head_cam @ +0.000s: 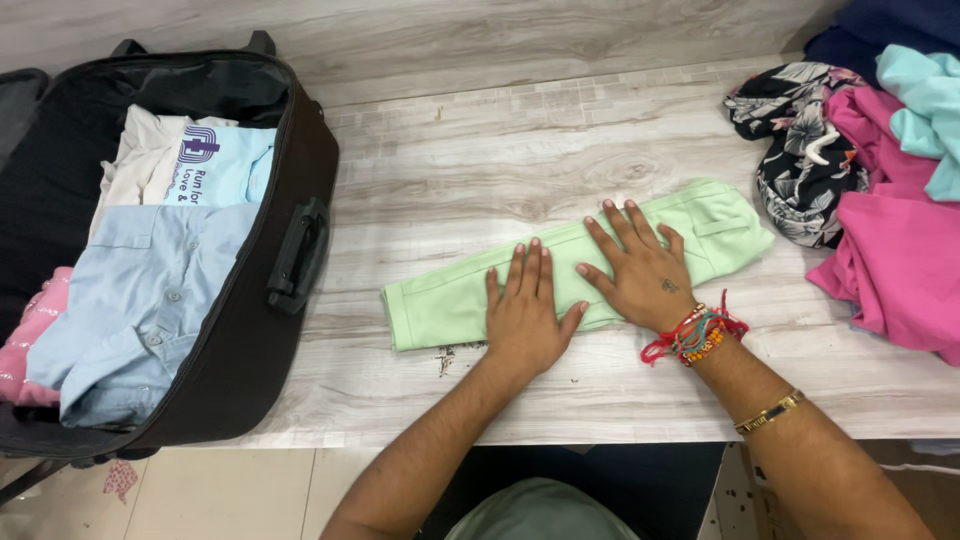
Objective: The person folds a light blue shirt, a pair of green pants, a pink hoodie, and a turquoise shirt, placing each folded item into an open suitcase.
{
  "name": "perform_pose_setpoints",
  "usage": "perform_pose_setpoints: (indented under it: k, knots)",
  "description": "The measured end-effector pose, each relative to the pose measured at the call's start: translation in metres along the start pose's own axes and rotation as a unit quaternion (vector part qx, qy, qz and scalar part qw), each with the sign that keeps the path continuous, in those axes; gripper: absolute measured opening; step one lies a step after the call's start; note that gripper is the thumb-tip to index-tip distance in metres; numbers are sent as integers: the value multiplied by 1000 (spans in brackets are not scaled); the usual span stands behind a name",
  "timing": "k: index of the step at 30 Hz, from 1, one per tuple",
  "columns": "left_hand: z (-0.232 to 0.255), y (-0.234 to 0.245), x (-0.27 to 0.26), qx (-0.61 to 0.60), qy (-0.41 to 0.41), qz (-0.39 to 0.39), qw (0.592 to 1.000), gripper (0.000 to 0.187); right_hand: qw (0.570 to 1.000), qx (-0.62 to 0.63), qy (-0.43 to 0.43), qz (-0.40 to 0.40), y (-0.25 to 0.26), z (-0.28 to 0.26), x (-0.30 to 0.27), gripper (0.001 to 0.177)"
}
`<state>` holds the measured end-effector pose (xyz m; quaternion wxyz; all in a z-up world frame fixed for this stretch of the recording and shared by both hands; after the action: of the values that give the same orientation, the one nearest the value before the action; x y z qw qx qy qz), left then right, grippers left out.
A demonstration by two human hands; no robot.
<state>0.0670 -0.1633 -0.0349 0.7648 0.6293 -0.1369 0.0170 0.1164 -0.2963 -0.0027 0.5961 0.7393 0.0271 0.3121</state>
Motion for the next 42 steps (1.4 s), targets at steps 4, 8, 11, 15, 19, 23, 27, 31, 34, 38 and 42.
perform_pose_setpoints:
  k: [4,8,11,15,19,23,27,31,34,38,42]
  knots:
    - [-61,21,-6,-8,78,-78,994,99,1000,12,7,15,1,5,-2,65]
    - [-106,48,-27,-11,63,48,997,92,1000,-5,3,15,-2,3,-3,64]
    - [-111,60,-46,55,67,98,991,77,999,-49,-16,-13,-4,-7,0,63]
    - [-144,104,-78,53,199,152,967,73,991,-126,-32,-14,6,-32,7,67]
    - [-180,105,-93,14,354,7,935,68,999,21,24,1,13,-90,19,65]
    - [-184,95,-85,-53,328,-14,943,49,974,221,10,-45,9,-139,20,48]
    - [-183,87,-79,-46,313,19,948,52,960,274,-22,-60,5,-158,22,35]
    - [-185,87,-78,-138,354,13,925,79,952,301,-1,-47,15,-165,19,34]
    - [-184,109,-76,-178,350,56,918,90,928,363,-69,-39,26,-154,15,36]
    - [-151,134,-63,-264,367,72,889,85,794,563,-194,-123,20,-137,7,49]
    - [-68,150,-13,-411,204,91,884,86,480,819,-264,-168,20,-112,15,64]
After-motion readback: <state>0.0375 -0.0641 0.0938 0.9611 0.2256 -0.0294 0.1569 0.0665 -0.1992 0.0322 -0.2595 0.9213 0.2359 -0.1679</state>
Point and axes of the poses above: each hand's wrist, its own x-axis towards the middle knuckle, its own y-axis out of the back of the hand, z = x × y, the point moved 9 cm from there along x, towards the middle knuckle, and after that the axes turned 8 degrees about z, right-handed, at the moved point
